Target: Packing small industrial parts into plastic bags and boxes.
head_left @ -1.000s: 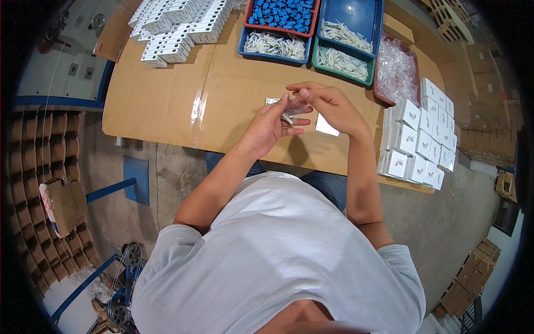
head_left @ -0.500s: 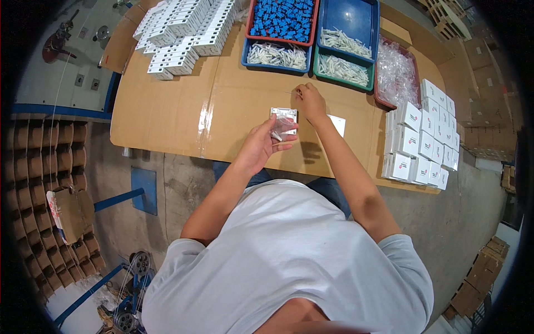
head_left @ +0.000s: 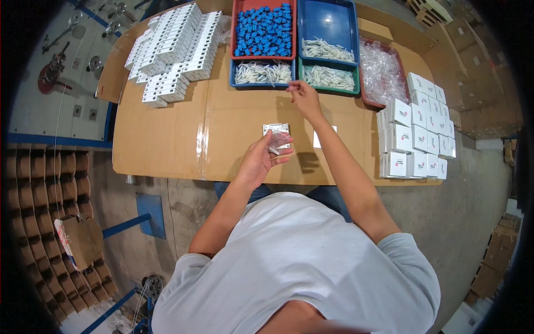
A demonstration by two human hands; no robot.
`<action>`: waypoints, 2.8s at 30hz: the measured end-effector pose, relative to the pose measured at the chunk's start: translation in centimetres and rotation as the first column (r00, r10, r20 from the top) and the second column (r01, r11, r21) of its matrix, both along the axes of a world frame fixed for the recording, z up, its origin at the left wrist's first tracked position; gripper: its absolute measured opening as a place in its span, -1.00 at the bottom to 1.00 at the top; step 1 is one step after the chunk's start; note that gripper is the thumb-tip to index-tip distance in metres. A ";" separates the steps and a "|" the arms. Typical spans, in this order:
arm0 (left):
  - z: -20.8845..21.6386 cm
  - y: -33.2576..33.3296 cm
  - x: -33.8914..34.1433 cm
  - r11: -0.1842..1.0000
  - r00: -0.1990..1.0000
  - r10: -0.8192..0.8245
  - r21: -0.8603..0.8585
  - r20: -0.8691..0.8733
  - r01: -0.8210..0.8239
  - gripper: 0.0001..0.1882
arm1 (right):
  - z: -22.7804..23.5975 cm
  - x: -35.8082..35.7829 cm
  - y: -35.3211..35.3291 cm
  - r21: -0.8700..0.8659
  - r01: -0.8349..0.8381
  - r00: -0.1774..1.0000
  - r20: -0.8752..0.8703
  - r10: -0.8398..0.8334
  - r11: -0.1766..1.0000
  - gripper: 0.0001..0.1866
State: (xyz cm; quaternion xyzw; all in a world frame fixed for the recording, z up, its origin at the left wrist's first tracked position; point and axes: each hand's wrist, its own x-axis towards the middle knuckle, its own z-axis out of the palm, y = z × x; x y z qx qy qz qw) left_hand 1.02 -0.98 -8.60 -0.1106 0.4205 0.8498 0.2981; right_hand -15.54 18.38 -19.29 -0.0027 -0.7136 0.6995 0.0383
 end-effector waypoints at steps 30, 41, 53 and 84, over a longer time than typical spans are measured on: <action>-1.3 -0.1 -0.8 1.000 0.999 0.016 -0.009 0.037 -0.016 -0.51 | -1.3 -4.1 9.4 0.871 0.090 0.977 -0.171 0.127 0.482 -0.76; -1.4 0.3 -0.9 1.000 1.000 0.001 -0.002 0.019 0.000 -0.52 | -1.3 -6.0 8.7 0.866 -0.143 0.961 0.005 0.277 0.479 -0.76; -1.4 -0.1 -1.0 0.999 0.999 0.038 0.007 0.039 -0.039 -0.49 | -0.6 -7.3 9.5 0.799 -0.235 0.958 0.094 0.271 0.553 -0.83; 6.0 1.6 -2.3 0.986 0.977 0.041 0.165 -0.210 -0.006 -0.49 | 19.4 10.8 4.4 -0.055 -0.091 0.988 -0.127 0.084 0.994 -0.84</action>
